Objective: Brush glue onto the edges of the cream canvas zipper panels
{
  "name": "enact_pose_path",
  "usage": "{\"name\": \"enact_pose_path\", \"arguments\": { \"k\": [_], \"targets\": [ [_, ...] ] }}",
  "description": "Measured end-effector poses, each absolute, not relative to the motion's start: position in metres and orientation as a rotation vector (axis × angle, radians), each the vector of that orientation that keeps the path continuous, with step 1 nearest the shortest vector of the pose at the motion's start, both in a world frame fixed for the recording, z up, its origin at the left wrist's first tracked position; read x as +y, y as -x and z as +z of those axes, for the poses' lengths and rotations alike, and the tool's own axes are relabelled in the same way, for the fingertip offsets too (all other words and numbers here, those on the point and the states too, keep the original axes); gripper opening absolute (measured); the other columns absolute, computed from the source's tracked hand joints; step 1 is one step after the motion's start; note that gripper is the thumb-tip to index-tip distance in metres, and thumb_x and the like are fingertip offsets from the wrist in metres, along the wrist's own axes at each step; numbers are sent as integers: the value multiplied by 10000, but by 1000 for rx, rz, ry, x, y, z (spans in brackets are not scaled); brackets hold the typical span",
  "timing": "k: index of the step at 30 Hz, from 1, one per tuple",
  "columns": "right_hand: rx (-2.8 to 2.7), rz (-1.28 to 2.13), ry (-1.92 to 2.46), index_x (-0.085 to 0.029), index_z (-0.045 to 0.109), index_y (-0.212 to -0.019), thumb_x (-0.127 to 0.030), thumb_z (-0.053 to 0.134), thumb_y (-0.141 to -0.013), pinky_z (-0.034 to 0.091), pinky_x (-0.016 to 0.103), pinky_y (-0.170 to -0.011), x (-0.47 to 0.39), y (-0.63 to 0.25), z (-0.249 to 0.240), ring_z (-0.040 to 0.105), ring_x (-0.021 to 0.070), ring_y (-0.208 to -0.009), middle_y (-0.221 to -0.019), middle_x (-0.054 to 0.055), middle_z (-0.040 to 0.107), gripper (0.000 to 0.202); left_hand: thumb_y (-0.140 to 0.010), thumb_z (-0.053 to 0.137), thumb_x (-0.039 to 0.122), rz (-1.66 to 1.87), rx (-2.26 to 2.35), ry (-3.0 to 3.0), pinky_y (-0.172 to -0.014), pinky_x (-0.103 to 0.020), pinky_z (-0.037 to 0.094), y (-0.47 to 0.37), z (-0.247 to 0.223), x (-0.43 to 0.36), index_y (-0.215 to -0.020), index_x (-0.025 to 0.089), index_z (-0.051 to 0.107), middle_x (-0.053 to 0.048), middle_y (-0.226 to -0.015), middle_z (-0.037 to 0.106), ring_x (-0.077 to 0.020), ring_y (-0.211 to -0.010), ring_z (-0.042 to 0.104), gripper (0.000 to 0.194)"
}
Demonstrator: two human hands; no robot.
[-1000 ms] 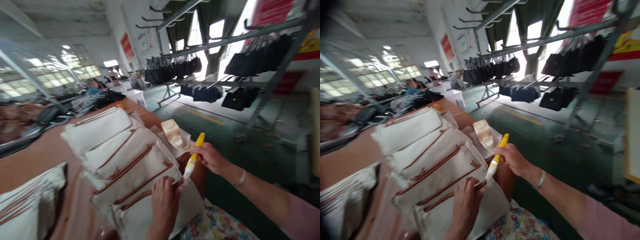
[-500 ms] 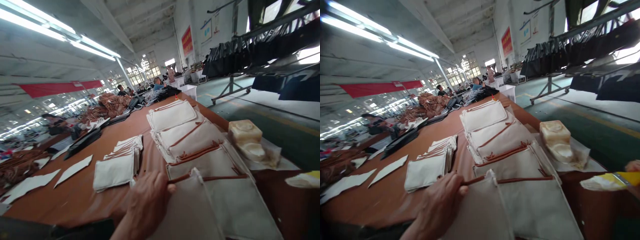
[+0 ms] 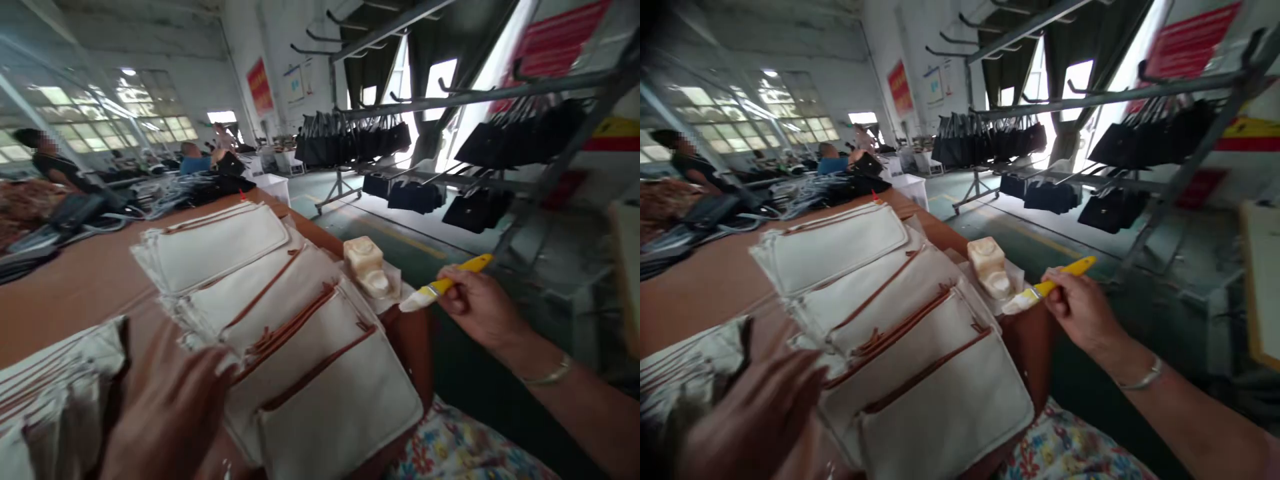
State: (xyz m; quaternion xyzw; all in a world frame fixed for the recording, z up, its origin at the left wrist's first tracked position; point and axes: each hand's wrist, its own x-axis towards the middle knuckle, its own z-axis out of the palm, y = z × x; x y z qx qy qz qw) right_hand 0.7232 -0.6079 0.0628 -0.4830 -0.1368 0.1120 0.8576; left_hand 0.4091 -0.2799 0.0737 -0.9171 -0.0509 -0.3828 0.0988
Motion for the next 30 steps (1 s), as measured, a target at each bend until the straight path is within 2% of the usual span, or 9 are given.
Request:
{"name": "enact_pose_path", "arguments": {
  "k": [2,4,8,13,18,20,23,28,30],
  "targets": [
    [-315,221,1011,-144,604,-658,-252,738,-736,227,152,-352,-602,-726,61,352,30,-405,-535,-29,441,190,-934,502,355,-1017,-78,2846,-823,-319,451,-469,42,-343,-1010,270,620,-10,-988,675,-189,-890,616,165],
    [-315,227,1016,-138,607,-690,-268,734,-748,210,150,-356,-601,-728,53,358,32,-406,-536,-30,452,191,-949,476,329,-779,-237,3015,-725,-312,447,-522,16,-393,-998,262,624,-14,-931,675,-184,-823,620,169],
    [-289,202,1027,-131,619,-740,-288,732,-775,213,150,-368,-617,-731,32,359,35,-412,-535,-29,466,196,-922,526,285,-466,-482,3031,-728,-362,419,-584,-14,-429,-931,230,646,-32,-912,666,-242,-887,612,132],
    [-227,164,1030,-133,630,-757,-294,748,-776,223,159,-374,-652,-745,11,363,39,-424,-560,-21,488,200,-922,531,235,-494,-409,2901,-733,-379,374,-578,-18,-432,-855,237,648,-26,-849,647,-233,-841,577,135],
    [-179,167,991,-133,637,-746,-295,743,-784,241,161,-377,-677,-762,6,363,45,-432,-556,-22,470,197,-916,557,242,-999,-169,2759,-764,-363,397,-529,-12,-447,-1004,224,607,-53,-852,665,-210,-834,570,102],
    [-193,157,982,-135,639,-751,-288,741,-785,243,162,-378,-681,-766,8,369,47,-436,-563,-21,474,187,-911,564,277,-1057,-158,2765,-771,-363,413,-520,-11,-451,-1017,217,594,-65,-865,665,-216,-852,573,125],
    [-194,150,973,-137,634,-746,-291,741,-782,243,165,-377,-679,-769,9,378,49,-437,-568,-21,476,191,-930,521,281,-889,-275,2832,-801,-363,426,-529,-7,-452,-940,226,623,-63,-896,655,-205,-835,567,116],
    [-212,159,984,-137,631,-773,-319,741,-787,213,160,-370,-666,-767,11,367,44,-426,-564,-27,478,213,-922,452,165,-603,-212,2984,-933,-366,422,-568,5,-442,-1138,237,610,-64,-1266,579,-224,-1100,537,278],
    [-249,169,990,-141,624,-785,-335,728,-803,213,161,-376,-662,-765,10,362,46,-430,-564,-28,479,222,-903,435,133,-398,-178,3065,-882,-345,436,-578,7,-437,-1072,214,617,-60,-1202,613,-220,-1077,552,262]
  ]
}}
